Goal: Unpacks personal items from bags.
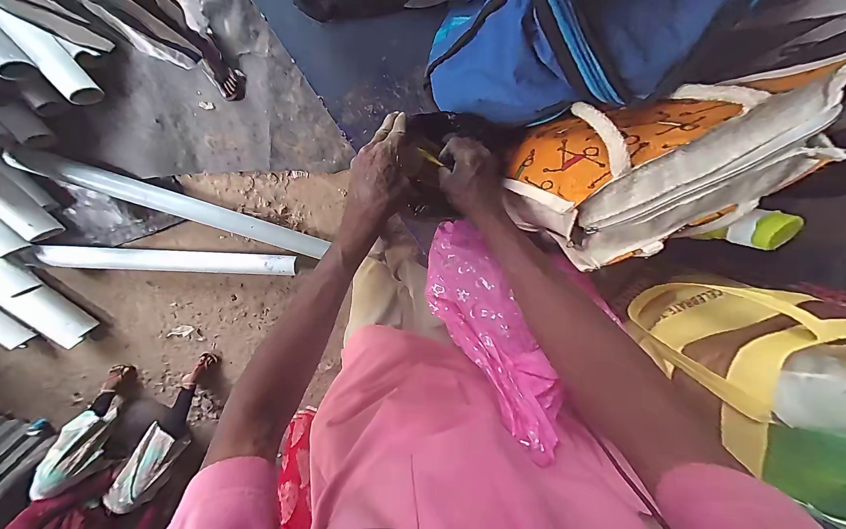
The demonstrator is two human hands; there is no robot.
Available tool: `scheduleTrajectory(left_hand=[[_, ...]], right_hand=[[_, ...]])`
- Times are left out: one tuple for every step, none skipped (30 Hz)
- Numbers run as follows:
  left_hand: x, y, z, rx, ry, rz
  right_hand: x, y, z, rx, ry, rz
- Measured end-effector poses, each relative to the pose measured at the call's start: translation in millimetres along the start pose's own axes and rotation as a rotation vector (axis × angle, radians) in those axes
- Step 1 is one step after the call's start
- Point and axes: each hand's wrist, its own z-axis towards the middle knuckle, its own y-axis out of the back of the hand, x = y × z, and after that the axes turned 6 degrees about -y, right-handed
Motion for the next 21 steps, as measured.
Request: scheduleTrajectory(left_hand=[[0.8, -0.7, -0.6, 0.007, 0.006, 0.001], [1.7, -2.1, -1.1, 0.008, 0.012, -0.003], [2.5, -3.4, -2.0, -0.002, 0.007, -0.007], [3.0, -4.1, -3.1, -0.013, -0.002, -0.008], [3.4, -4.3, -4.1, -0.02, -0.01, -0.011], [4.3, -5.2, -4.7, -0.028, -0.018, -0.012], [5.8, -6.8, -4.9, -0.032, -0.025, -0.008], [7.2, -8.4, -5.3, -0.024, -0.026, -0.006], [7.5, -9.2, -4.9, -0.017, -0.024, -0.007], [7.1, -9.9, -5.5, -0.017, -0.026, -0.008], [6.3, -10.2, -6.9, -0.024, -0.029, -0.015], [4.6, -9.8, -7.9, -0.033, -0.03, -0.022], [2.8, -9.4, -8.3, -0.038, -0.033, -0.028], [1.0, -9.5, -9.7, -0.036, -0.036, -0.035], [-0.4, -10.3, -11.3, -0.041, -0.041, -0.046], [-1.0, -11.2, -12.0, -0.052, -0.047, -0.053], [-0.6, -12.6, -12.8, -0.055, -0.05, -0.056], [0.2, -14.3, -14.4, -0.048, -0.052, -0.051], [0.7, -15.3, -15.1, -0.041, -0.058, -0.044], [0.2, -15.7, -15.2, -0.033, -0.068, -0.043], [0.0, -16.7, -14.2, -0.03, -0.074, -0.04]], right_hand=[[-2.3, -2.3, -4.8, -0.025, 0.045, 0.013], [-4.5, -4.5, -9.4, -0.044, 0.053, 0.028], [-5.3, -4.7, -13.7, -0.047, 0.022, 0.04], [-5.4, -3.7, -17.4, -0.051, -0.028, 0.05], [-5.8, -2.8, -20.4, -0.082, -0.066, 0.07], [-6.5, -1.9, -22.3, -0.123, -0.095, 0.087], [-7.2, -1.2, -23.6, -0.163, -0.111, 0.099], [-7.1, -0.3, -24.5, -0.182, -0.124, 0.107], [-6.0, 1.8, -24.0, -0.174, -0.138, 0.108], [-4.1, 4.6, -23.3, -0.135, -0.157, 0.099], [-1.9, 7.7, -22.3, -0.068, -0.176, 0.084], [0.1, 11.1, -20.0, 0.011, -0.18, 0.067], [1.1, 13.6, -17.1, 0.087, -0.17, 0.047], [0.4, 13.7, -15.9, 0.145, -0.152, 0.028], [-1.8, 11.8, -14.8, 0.186, -0.136, 0.02], [-3.8, 10.0, -12.1, 0.225, -0.137, 0.017], [-5.5, 8.0, -9.3, 0.259, -0.153, 0.019], [-6.6, 5.6, -6.8, 0.293, -0.173, 0.024], [-8.0, 2.2, -3.0, 0.314, -0.184, 0.036], [-9.0, -0.7, 0.8, 0.328, -0.194, 0.044], [-9.2, -3.1, 4.8, 0.327, -0.21, 0.05]])
